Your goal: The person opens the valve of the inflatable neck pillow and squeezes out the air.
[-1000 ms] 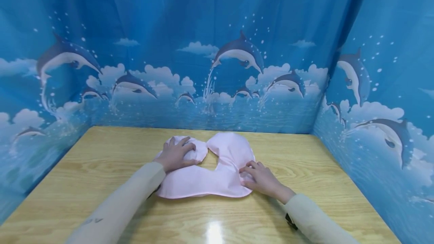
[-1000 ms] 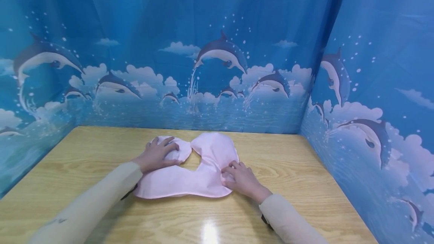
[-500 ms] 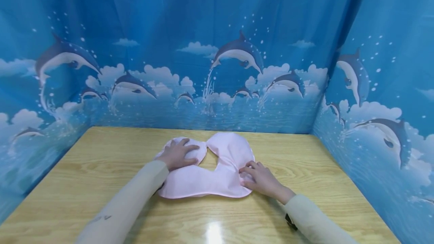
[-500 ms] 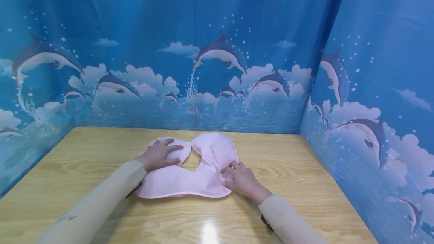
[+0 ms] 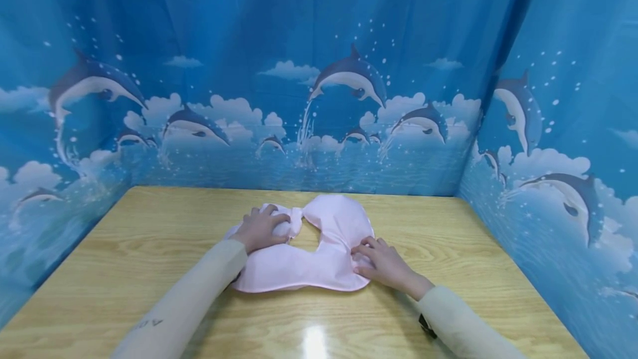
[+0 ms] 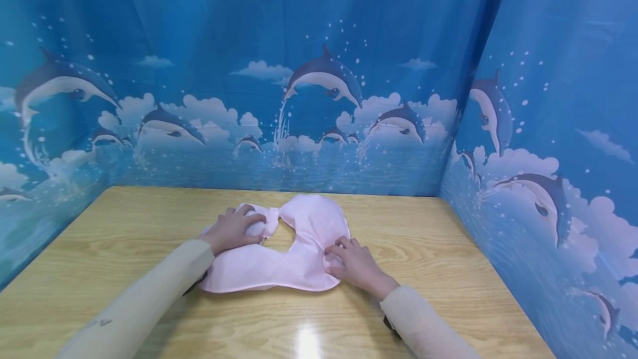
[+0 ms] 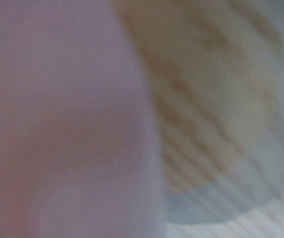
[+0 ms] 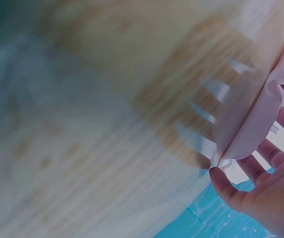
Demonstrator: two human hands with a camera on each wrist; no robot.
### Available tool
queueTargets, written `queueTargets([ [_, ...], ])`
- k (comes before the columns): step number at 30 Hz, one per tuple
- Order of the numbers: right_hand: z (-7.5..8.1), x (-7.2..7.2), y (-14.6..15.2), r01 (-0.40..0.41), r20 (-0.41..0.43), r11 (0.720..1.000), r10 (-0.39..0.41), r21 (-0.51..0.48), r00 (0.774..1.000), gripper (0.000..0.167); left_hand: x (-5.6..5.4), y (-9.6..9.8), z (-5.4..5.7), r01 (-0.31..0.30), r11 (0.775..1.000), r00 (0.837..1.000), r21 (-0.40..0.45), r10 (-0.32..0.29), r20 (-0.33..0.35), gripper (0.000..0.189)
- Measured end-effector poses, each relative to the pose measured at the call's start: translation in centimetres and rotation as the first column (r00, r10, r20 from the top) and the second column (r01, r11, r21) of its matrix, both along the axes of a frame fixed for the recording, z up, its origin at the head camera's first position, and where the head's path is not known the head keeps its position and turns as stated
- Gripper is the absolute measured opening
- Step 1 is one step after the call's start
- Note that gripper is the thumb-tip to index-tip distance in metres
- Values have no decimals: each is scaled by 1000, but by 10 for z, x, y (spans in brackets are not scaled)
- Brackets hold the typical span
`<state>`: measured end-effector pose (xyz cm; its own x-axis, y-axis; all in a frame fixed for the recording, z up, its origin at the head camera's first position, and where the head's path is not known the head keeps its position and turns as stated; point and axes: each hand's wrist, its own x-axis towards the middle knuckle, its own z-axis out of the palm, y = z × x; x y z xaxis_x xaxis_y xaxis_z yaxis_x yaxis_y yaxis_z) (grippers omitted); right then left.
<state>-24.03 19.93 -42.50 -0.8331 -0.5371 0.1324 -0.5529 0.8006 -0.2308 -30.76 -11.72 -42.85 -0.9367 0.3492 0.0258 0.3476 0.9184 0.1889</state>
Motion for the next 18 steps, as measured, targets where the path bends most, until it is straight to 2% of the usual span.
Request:
queueTargets([
  [6,1,0,0,-4,3,1000,4,2,1000,32,2,-1,0,0,999,1000,33,-1,9,48],
  [14,3,1,0,1,18,1000,-1,-2,1000,33,5,-10,6,44,991,990,122,-60,126,58],
  [18,2,1,0,1,23,1000,-1,-2,1000,33,8,-18,10,77,983,982,165,-103,158,62],
])
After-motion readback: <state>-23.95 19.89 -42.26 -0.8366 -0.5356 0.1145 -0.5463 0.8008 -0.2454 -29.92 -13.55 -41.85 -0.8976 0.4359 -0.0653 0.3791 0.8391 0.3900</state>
